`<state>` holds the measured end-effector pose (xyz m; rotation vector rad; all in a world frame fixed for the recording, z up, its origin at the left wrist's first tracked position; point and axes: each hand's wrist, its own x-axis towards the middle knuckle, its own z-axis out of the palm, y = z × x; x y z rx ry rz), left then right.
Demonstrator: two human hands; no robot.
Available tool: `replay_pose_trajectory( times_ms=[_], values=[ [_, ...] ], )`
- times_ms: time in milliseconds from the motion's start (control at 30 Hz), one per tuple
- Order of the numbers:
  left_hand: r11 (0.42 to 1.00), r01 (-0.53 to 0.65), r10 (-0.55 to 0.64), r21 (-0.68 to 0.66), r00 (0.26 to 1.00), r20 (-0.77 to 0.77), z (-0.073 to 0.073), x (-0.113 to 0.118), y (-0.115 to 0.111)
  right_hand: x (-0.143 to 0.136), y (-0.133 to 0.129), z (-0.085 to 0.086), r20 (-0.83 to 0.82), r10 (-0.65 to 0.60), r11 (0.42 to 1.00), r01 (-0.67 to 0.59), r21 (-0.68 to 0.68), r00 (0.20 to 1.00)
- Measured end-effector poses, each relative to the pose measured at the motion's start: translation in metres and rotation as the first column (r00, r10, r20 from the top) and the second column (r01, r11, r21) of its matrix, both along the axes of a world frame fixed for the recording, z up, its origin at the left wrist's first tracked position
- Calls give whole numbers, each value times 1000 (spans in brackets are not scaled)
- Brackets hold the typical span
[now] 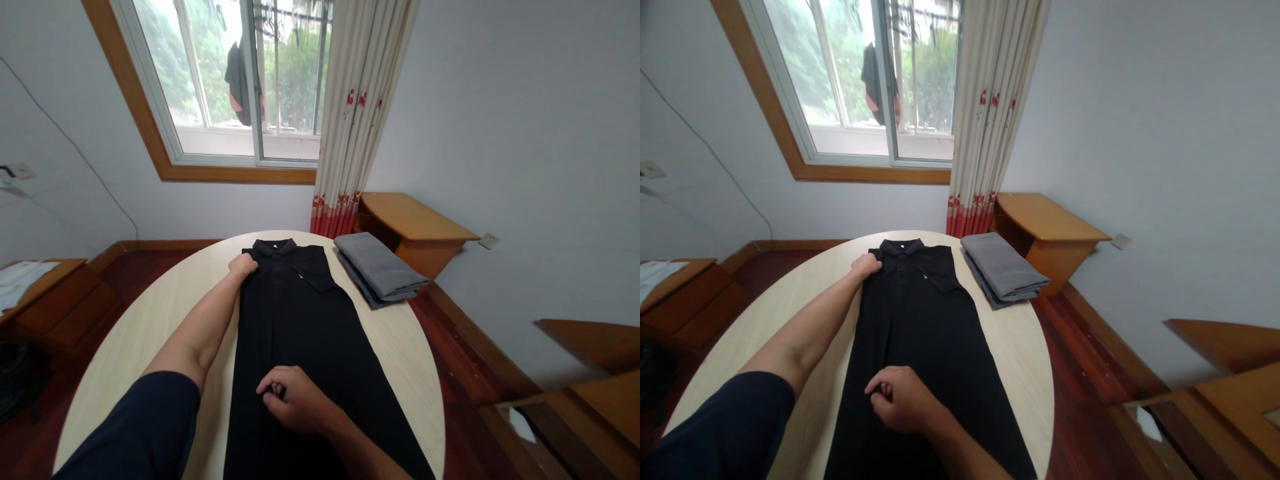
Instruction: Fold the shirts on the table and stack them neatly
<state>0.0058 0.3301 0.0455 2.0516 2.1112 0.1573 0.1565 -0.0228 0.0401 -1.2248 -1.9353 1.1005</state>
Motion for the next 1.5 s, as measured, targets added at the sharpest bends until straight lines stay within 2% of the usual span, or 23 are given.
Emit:
replay_pose_trajectory(
  times_ms=[67, 133, 233, 300, 433, 567, 700, 767, 833, 900, 967, 1000, 1067, 1200, 1333, 1433, 1500],
  values=[
    [1000, -6, 6, -2, 1000, 21, 8, -1, 8, -2, -2, 2, -73, -18, 999, 15, -45, 997],
    [1000, 8, -8, 14, 999, 41, 17, 1, 14, -2, -3, 3, -128, -36, 976, 7, -216, 991],
    [997, 61, -64, 50, 996, 67, 25, 11, 17, 2, -1, 6, -207, -61, 858, -54, -512, 977],
    [993, 103, -107, 58, 992, 72, 25, 18, 14, 6, 0, 8, -236, -87, 793, -77, -604, 968],
    [975, 220, -222, 40, 973, 57, 12, 25, -2, 15, 2, 8, -148, -9, 706, -98, -701, 989],
    [946, 322, -323, 48, 946, 17, -7, 21, -21, 20, 0, 7, -73, 106, 696, -126, -707, 992],
    [936, 352, -352, 28, 936, -16, -31, 17, -41, 22, -2, 9, -70, 224, 609, -196, -768, 972],
    [937, 349, -348, 30, 937, -27, -39, 17, -46, 24, -2, 10, -70, 257, 594, -215, -775, 964],
    [940, 339, -338, 39, 941, -35, -44, 17, -45, 27, -2, 10, -83, 258, 623, -231, -747, 963],
    [945, 324, -323, 44, 946, -40, -45, 16, -40, 33, -1, 13, -79, 189, 728, -194, -658, 979],
    [949, 311, -309, 47, 950, -43, -44, 15, -31, 39, 0, 18, -51, 63, 856, -80, -511, 997],
    [951, 304, -302, 49, 952, -45, -44, 14, -26, 42, 0, 22, -39, 1, 900, -17, -436, 999],
    [955, 291, -288, 52, 956, -49, -43, 11, -15, 48, 1, 29, -32, -96, 944, 81, -319, 995],
    [963, 265, -261, 57, 963, -61, -38, 2, 5, 56, 4, 34, 6, -228, 967, 227, -115, 974],
    [968, 241, -235, 69, 969, -81, -29, 1, 12, 61, 12, 21, 102, -307, 952, 304, 43, 946],
    [972, 199, -187, 126, 977, -101, -24, 8, -7, 63, 17, 12, 134, -312, 948, 299, 109, 941],
    [955, 211, -189, 209, 975, -120, -27, 11, -37, 63, 19, 8, 145, -309, 945, 286, 161, 940]
  ],
)
